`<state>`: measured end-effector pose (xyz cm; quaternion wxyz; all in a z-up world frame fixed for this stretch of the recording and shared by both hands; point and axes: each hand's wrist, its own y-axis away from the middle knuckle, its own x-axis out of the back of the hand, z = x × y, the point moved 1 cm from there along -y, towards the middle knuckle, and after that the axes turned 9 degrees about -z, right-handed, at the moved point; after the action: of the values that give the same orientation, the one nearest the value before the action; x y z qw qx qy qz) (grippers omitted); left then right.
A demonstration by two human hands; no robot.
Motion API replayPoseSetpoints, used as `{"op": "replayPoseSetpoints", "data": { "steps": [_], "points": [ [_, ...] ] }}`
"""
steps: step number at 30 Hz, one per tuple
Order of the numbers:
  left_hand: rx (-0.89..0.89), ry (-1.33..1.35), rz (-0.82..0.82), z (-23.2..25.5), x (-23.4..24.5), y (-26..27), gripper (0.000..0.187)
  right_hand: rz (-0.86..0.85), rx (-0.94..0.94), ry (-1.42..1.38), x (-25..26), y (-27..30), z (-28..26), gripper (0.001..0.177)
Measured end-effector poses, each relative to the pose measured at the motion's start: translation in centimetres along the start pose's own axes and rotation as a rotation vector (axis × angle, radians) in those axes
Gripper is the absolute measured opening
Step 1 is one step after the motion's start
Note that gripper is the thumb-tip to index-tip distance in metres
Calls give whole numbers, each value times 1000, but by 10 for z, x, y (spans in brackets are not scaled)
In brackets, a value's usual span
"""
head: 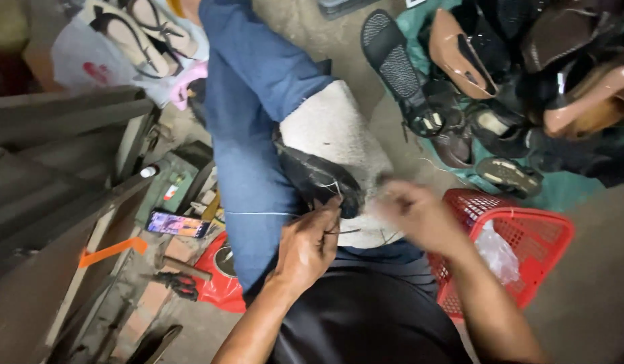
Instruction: Hand-stitching the sole of a black shoe using a needle and thread in a repair shop environment.
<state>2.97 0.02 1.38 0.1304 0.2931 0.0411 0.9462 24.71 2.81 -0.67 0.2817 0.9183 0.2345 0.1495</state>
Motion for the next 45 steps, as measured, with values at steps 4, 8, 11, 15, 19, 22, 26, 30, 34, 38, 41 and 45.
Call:
{"op": "replayPoseSetpoints", "data": {
  "steps": [4,8,11,15,19,22,26,30,34,38,41,45],
  "points": [
    [-19,28,47,-4,-3,5,22,156,87,-271,60,-1,36,24],
    [-27,86,-1,8,7,-4,27,348,296,-848,77,-10,42,25],
    [-44,100,-13,16,13,-11,30,187,431,-1088,57,-1,35,32],
    [-45,98,-20,10,8,-8,33,-51,445,-823,13,-4,4,17],
    [-43,167,-27,16,12,-16,33,-61,255,-93,10,-6,-44,75],
    [-51,221,-37,28,18,-23,33,-24,279,257,8,-9,-53,50],
    [-61,218,-39,22,18,-31,32,-3,297,61,10,-14,-33,25],
    [-18,184,-71,17,16,-34,33,54,279,13,3,-16,12,18],
    [23,145,-106,14,21,-31,36,94,279,26,0,-12,14,20],
    [55,-48,-146,34,48,-34,27,68,215,42,-1,-7,-9,26],
    [48,-31,-208,24,51,-16,34,34,206,130,-8,-9,-15,27],
    [41,4,-253,32,55,-8,43,-1,277,192,-12,-13,-25,29]
  ]
}}
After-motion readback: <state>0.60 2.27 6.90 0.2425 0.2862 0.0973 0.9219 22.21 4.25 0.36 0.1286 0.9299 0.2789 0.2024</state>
